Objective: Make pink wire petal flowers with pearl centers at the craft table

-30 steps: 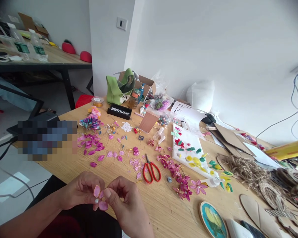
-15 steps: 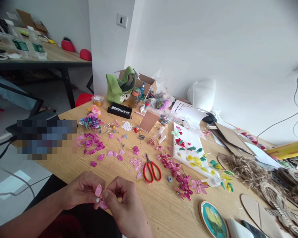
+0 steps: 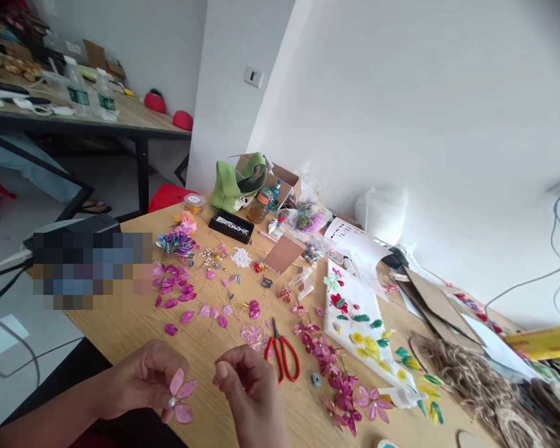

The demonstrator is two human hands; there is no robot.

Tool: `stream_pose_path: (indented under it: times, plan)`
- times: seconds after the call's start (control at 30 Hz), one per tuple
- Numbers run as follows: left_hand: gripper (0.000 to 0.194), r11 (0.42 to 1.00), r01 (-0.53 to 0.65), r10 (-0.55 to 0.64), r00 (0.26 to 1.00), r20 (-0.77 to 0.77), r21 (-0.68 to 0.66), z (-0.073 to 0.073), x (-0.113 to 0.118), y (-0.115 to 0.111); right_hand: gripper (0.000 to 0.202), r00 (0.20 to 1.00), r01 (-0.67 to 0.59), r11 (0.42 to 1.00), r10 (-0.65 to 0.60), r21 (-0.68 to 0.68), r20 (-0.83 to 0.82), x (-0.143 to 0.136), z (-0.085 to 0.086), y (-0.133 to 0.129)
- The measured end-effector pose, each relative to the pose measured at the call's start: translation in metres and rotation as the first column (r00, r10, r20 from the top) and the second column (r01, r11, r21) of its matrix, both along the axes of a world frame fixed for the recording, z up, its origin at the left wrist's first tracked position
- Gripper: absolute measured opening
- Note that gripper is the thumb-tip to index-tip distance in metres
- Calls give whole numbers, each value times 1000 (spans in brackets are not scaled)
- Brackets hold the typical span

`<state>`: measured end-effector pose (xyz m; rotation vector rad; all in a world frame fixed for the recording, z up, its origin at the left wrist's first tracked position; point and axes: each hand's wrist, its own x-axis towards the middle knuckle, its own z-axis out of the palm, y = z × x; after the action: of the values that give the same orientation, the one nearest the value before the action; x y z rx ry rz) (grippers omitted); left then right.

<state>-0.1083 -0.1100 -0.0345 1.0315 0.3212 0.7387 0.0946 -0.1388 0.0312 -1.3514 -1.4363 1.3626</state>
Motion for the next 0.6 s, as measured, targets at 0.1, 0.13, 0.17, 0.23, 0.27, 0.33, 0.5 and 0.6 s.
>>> stream_pose_path:
  times: [0.1,0.13,0.17,0.23,0.27,0.33,0.5,0.6]
  plan:
    - [19,999,-48,48,999,17,-12,-4,1,3,37,986,80,993,-91,83,139,7,0,19]
    - [20,998,-65,65,998,14,-7,-4,1,4,36,975,103,988,-123,115,186,9,0,27]
    - [21,997,-78,78,997,9,-3,-4,1,4,35,962,121,982,-152,144,228,10,0,35]
    - [23,996,-90,90,996,1,3,-2,1,5,33,938,138,971,-191,195,290,11,2,50]
    - [23,996,-93,93,996,6,3,-1,0,6,32,925,142,966,-207,217,317,12,4,57]
    - [21,995,-97,96,995,25,12,2,-4,7,29,897,137,957,-230,256,377,12,7,68]
    - [16,989,-129,129,992,11,67,-1,-19,11,18,834,55,966,-183,251,521,15,13,70]
    - [15,984,-160,161,987,-8,75,-6,-26,14,15,780,56,968,-195,244,594,26,13,59]
